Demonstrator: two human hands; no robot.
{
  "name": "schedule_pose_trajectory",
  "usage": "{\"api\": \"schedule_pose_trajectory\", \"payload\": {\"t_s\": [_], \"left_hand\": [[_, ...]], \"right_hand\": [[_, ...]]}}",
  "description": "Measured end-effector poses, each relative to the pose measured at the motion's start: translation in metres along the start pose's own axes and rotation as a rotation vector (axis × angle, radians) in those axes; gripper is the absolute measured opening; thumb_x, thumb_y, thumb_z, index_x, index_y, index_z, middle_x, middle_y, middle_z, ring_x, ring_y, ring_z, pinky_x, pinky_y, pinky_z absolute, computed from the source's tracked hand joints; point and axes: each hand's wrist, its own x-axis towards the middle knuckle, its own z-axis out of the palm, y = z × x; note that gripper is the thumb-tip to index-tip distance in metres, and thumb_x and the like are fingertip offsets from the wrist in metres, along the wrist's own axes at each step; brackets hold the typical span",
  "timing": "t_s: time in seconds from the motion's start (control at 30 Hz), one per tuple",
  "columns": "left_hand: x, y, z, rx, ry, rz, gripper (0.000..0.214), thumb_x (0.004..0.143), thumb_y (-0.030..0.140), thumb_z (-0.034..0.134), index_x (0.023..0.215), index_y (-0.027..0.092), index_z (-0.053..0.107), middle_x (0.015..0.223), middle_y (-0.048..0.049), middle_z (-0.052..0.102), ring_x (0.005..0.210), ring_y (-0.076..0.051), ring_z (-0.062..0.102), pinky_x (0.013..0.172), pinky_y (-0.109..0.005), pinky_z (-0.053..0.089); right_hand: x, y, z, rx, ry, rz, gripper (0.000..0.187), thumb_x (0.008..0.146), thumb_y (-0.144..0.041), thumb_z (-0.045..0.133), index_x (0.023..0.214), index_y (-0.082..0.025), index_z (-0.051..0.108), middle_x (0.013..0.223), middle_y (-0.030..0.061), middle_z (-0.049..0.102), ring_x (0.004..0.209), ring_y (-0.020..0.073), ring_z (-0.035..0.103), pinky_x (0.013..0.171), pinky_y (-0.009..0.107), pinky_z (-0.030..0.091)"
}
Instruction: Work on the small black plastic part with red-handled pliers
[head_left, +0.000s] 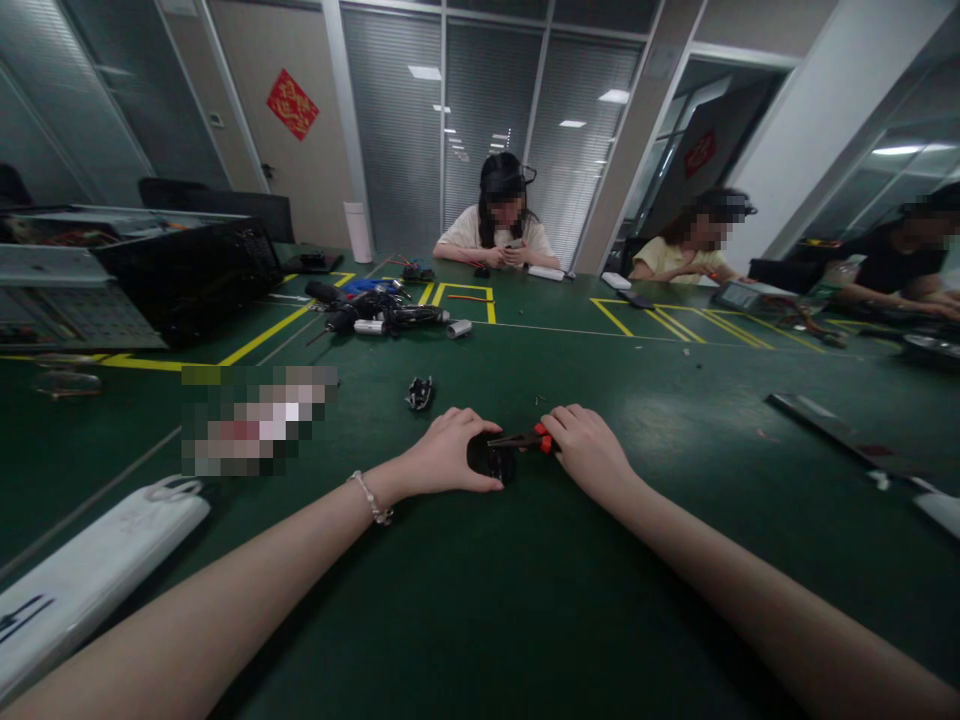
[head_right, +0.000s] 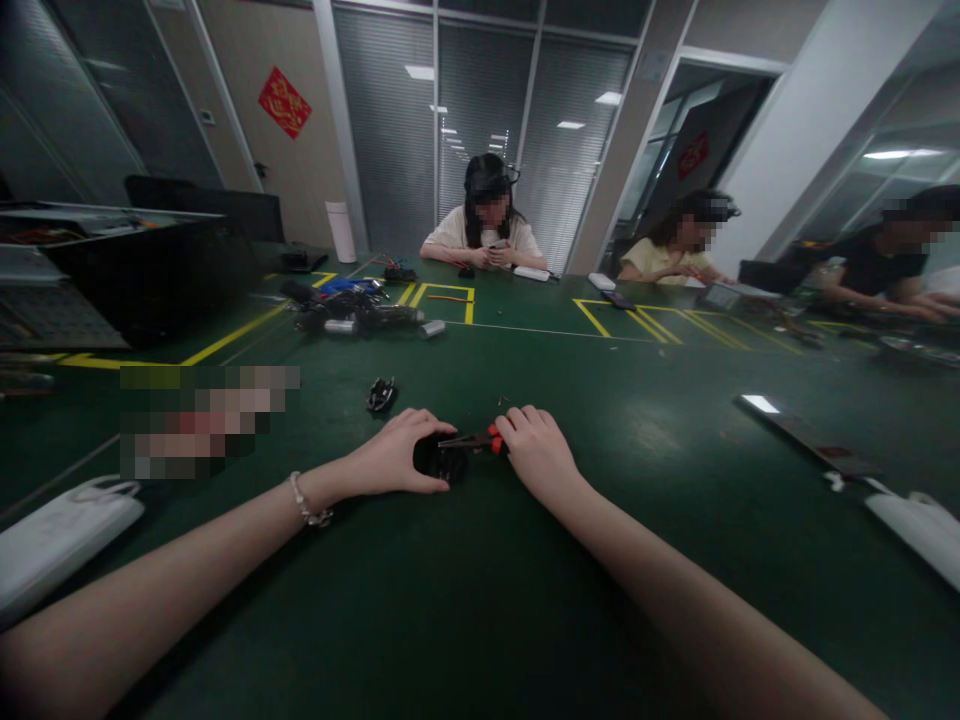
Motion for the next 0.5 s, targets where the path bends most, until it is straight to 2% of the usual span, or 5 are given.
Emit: {"api": "schedule_pose_trajectory", "payload": {"t_s": [0.5], "left_hand": [[-0.0002, 0.0029, -0.0029, -0.077, -0.033, -0.002, 0.065, 0.06, 0.052, 0.065, 0.115, 0.024, 0.045, 0.103, -0.0051, 0.046, 0.091, -0.023, 0.049, 0.077, -0.034, 0.041]], "right_hand": [[0.0008, -0.0003, 0.0002, 0.014, -0.008, -0.001, 0.028, 0.068, -0.007, 0.051, 0.094, -0.014, 0.055, 0.091, 0.0092, 0.057, 0.086, 0.0218, 0.049, 0.072, 0.034, 0.039]]}}
